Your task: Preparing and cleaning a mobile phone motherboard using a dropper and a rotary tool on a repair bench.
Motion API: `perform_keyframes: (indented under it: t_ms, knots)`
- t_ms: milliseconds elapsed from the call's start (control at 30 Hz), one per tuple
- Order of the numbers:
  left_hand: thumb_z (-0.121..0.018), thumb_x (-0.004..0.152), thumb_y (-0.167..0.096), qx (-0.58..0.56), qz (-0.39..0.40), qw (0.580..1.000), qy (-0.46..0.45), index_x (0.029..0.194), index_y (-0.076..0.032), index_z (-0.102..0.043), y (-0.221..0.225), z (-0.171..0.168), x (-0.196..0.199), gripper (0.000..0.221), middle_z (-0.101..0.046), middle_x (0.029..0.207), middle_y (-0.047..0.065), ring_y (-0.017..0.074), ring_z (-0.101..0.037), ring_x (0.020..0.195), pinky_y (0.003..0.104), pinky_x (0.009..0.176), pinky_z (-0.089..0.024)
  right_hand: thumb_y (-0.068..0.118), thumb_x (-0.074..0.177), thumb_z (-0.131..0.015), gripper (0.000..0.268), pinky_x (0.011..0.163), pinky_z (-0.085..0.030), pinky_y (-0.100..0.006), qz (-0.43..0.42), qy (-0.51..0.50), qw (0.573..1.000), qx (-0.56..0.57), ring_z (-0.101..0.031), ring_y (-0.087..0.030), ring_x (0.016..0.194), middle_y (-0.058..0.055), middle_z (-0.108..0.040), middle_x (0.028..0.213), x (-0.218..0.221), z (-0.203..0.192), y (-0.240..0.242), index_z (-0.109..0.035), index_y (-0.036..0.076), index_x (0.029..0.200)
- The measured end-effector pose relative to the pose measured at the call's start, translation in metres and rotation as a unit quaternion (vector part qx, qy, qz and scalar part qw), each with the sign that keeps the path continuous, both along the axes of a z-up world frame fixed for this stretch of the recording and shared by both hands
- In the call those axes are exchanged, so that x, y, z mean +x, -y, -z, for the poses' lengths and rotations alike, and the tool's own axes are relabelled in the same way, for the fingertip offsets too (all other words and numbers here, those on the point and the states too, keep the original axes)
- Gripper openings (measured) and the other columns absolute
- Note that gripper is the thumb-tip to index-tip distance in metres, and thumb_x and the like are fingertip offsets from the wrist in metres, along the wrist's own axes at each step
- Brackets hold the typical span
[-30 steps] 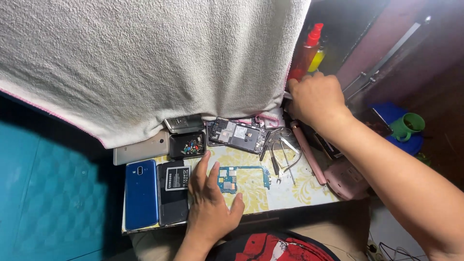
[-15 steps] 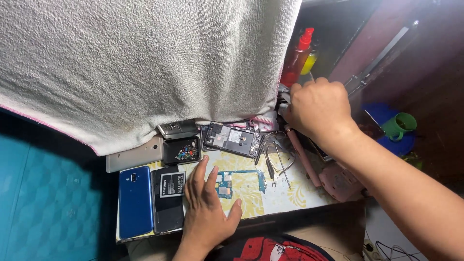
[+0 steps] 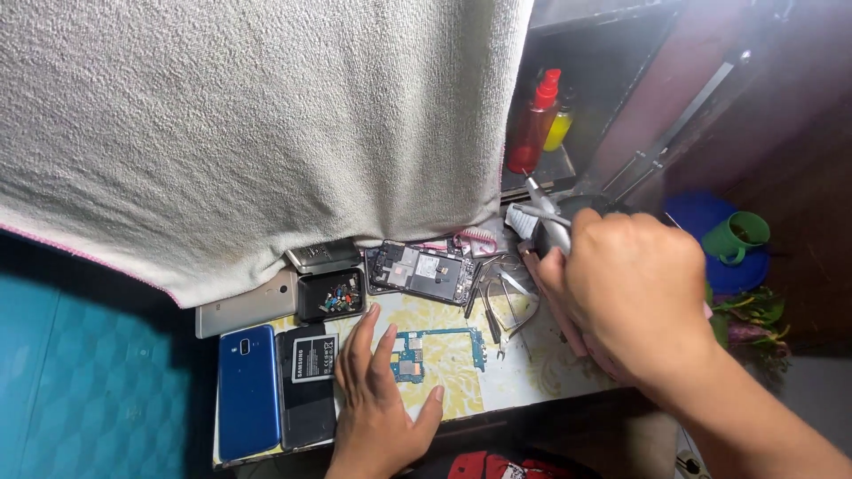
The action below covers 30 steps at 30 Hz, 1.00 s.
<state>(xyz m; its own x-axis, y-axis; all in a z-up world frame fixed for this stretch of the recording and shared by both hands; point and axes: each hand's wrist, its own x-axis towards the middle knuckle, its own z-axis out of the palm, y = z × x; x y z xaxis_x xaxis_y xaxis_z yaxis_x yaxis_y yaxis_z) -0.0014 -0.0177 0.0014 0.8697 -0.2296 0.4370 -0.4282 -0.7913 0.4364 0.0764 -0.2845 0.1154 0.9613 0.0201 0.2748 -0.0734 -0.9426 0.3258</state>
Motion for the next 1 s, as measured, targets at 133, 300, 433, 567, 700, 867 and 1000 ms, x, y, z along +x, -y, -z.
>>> perform_keyframes:
  t_ms: [133, 300, 433, 567, 700, 867, 1000]
  knots:
    - [-0.064, 0.087, -0.037, -0.086, -0.005, 0.987, 0.138, 0.138, -0.005, -0.046, 0.005, -0.011, -0.006, 0.064, -0.049, 0.148, 0.025, 0.0447, -0.05, 0.14, 0.055, 0.117, -0.038, 0.07, 0.085, -0.055, 0.042, 0.052, -0.052, -0.048, 0.09, -0.052, 0.988, 0.113, -0.073, -0.028, 0.076, 0.0, -0.071, 0.074, -0.053, -0.029, -0.013, -0.065, 0.03, 0.085]
    - [-0.051, 0.097, -0.051, -0.318, 0.017, 0.946, -0.064, 0.139, -0.006, -0.055, 0.038, -0.065, -0.024, 0.062, -0.061, 0.142, 0.015, 0.0278, -0.06, 0.131, 0.04, 0.105, -0.049, 0.04, 0.078, -0.072, 0.029, 0.058, -0.051, -0.028, -0.086, -0.127, 0.747, 0.647, -0.066, -0.011, 0.061, 0.002, -0.075, 0.069, -0.087, 0.05, -0.014, -0.081, 0.017, 0.092]
    - [-0.051, 0.097, -0.054, -0.455, 0.161, 0.815, -0.323, 0.141, -0.006, -0.057, 0.041, -0.08, -0.016, 0.065, -0.062, 0.131, 0.005, 0.0156, -0.061, 0.113, 0.032, 0.101, -0.048, 0.04, 0.09, -0.068, 0.04, 0.075, -0.057, -0.029, -0.229, -0.16, 0.558, 0.781, -0.073, -0.012, 0.082, -0.004, -0.081, 0.095, -0.1, 0.097, -0.044, -0.075, 0.005, 0.106]
    - [-0.062, 0.09, -0.034, -0.453, 0.089, 0.79, -0.404, 0.128, -0.013, -0.068, 0.048, -0.075, -0.016, 0.044, -0.077, 0.127, 0.003, 0.0068, -0.069, 0.095, 0.027, 0.092, -0.056, 0.042, 0.089, -0.069, 0.043, 0.073, -0.053, -0.031, -0.181, -0.198, 0.533, 0.803, -0.065, -0.012, 0.083, -0.004, -0.074, 0.09, -0.11, 0.119, -0.048, -0.075, 0.003, 0.105]
    - [-0.054, 0.1, -0.029, -0.582, 0.109, 0.695, -0.407, 0.118, -0.003, -0.068, 0.046, -0.05, -0.022, 0.035, -0.073, 0.127, 0.018, 0.0228, -0.068, 0.119, 0.036, 0.105, -0.053, 0.026, 0.096, -0.061, 0.037, 0.098, -0.051, -0.035, -0.182, -0.194, 0.523, 0.81, -0.068, -0.019, 0.113, -0.014, -0.076, 0.13, -0.109, 0.106, -0.048, -0.077, -0.001, 0.115]
    - [-0.05, 0.092, -0.035, -0.707, 0.045, 0.498, -0.5, 0.083, -0.008, -0.054, 0.028, -0.059, -0.023, 0.029, -0.068, 0.137, 0.021, 0.0161, -0.064, 0.068, 0.028, 0.059, -0.053, 0.023, 0.099, -0.059, 0.033, 0.068, -0.051, -0.026, -0.104, -0.202, 0.552, 0.802, -0.065, -0.01, 0.075, -0.004, -0.077, 0.088, -0.114, 0.099, -0.041, -0.083, 0.001, 0.102]
    - [-0.049, 0.096, -0.03, -0.72, 0.174, 0.503, -0.444, 0.076, -0.009, -0.045, 0.005, -0.076, -0.03, 0.03, -0.057, 0.102, 0.019, 0.0283, -0.053, 0.101, 0.042, 0.091, -0.038, 0.026, 0.094, -0.058, 0.04, 0.063, -0.06, -0.027, -0.02, -0.239, 0.585, 0.775, -0.082, -0.018, 0.064, -0.014, -0.091, 0.071, -0.128, 0.085, -0.024, -0.089, 0.001, 0.091]
